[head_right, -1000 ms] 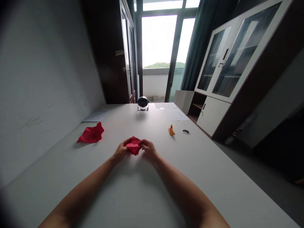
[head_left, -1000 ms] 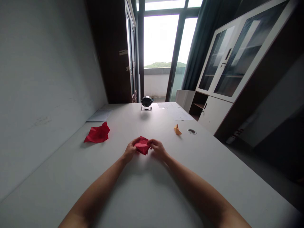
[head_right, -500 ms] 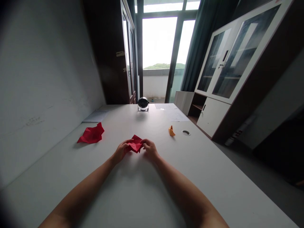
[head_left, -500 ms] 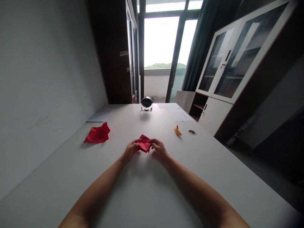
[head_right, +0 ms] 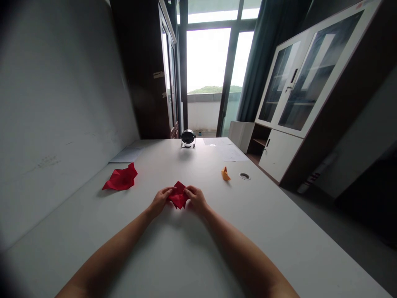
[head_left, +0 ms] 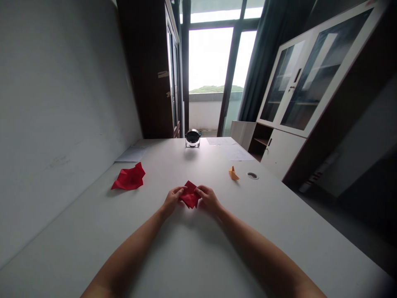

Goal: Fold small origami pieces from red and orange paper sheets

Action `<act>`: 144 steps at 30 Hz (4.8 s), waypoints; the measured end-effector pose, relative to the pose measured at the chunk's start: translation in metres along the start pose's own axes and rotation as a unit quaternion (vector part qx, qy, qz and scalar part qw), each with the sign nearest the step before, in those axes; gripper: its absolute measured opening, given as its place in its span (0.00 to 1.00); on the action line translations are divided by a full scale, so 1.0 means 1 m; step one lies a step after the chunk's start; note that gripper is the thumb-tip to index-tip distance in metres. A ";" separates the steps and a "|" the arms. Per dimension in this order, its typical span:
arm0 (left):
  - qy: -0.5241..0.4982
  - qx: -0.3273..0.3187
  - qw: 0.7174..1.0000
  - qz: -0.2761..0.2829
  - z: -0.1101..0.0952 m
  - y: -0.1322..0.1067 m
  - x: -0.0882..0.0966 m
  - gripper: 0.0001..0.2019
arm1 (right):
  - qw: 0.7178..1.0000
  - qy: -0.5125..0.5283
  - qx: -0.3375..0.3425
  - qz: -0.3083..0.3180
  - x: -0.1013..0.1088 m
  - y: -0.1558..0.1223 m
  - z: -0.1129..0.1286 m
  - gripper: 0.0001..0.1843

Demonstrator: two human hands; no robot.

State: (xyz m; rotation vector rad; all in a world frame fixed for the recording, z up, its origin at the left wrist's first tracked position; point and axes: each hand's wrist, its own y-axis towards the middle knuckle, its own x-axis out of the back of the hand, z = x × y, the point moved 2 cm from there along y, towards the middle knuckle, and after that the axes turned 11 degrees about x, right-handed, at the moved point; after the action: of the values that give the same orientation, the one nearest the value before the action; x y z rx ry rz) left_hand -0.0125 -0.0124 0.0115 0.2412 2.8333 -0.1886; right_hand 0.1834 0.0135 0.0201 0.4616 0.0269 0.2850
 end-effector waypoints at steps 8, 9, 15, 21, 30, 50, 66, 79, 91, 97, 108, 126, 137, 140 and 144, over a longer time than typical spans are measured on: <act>0.042 -0.046 0.998 -0.006 0.005 0.002 -0.003 0.21 | 1.000 0.013 -0.009 -0.023 0.000 0.000 -0.010 0.24; 0.031 -0.049 0.998 -0.010 0.005 0.002 -0.003 0.24 | 1.000 0.011 -0.008 -0.019 0.000 0.000 -0.010 0.25; 0.025 -0.037 0.999 -0.030 0.004 0.002 -0.001 0.25 | 1.000 0.005 -0.014 0.027 -0.001 -0.001 -0.007 0.19; 0.067 -0.024 0.997 -0.022 0.001 -0.002 -0.006 0.18 | 0.997 -0.070 -0.017 0.023 0.000 -0.002 -0.008 0.18; 0.156 -0.053 0.986 -0.003 0.005 -0.005 -0.011 0.12 | 0.993 -0.119 0.022 -0.011 0.001 -0.002 0.000 0.19; 0.172 -0.040 0.984 -0.005 0.004 -0.006 -0.009 0.17 | 0.994 -0.111 0.019 -0.001 -0.002 -0.004 -0.003 0.19; 0.074 -0.090 0.986 -0.119 0.001 0.002 0.007 0.18 | 0.995 -0.098 0.029 0.011 0.001 -0.001 -0.004 0.18; 0.104 -0.106 0.971 -0.189 0.003 0.004 0.017 0.19 | 0.998 -0.025 0.056 -0.025 0.002 0.000 -0.002 0.11; 0.155 -0.086 0.969 -0.172 0.004 0.006 0.016 0.17 | 0.994 -0.072 0.086 0.006 -0.001 0.000 -0.002 0.13; 0.185 -0.081 0.968 -0.149 0.003 0.003 0.013 0.17 | 0.987 -0.093 0.118 0.050 -0.007 -0.002 0.014 0.12; 0.099 -0.059 0.989 -0.088 -0.003 -0.001 0.003 0.21 | 0.991 -0.114 0.065 0.002 0.001 0.000 0.003 0.18; 0.146 -0.090 0.984 -0.051 0.003 -0.002 -0.005 0.15 | 0.992 -0.109 0.036 -0.045 0.004 0.001 -0.002 0.27; 0.152 -0.078 0.985 -0.040 0.002 -0.007 -0.010 0.22 | 0.993 -0.092 0.047 -0.052 0.003 0.000 0.000 0.24; 0.151 -0.067 0.986 -0.031 0.000 -0.008 -0.010 0.24 | 0.996 -0.064 0.053 -0.036 0.002 0.001 0.002 0.21; 0.171 -0.066 0.983 -0.029 -0.001 -0.009 -0.011 0.20 | 0.999 -0.016 0.040 -0.003 -0.001 0.000 0.002 0.18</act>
State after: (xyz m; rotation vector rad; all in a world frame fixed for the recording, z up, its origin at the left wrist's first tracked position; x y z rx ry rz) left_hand -0.0044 -0.0223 0.0169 0.1762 3.1797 0.0344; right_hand 0.1830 0.0128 0.0217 0.5459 0.0077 0.2713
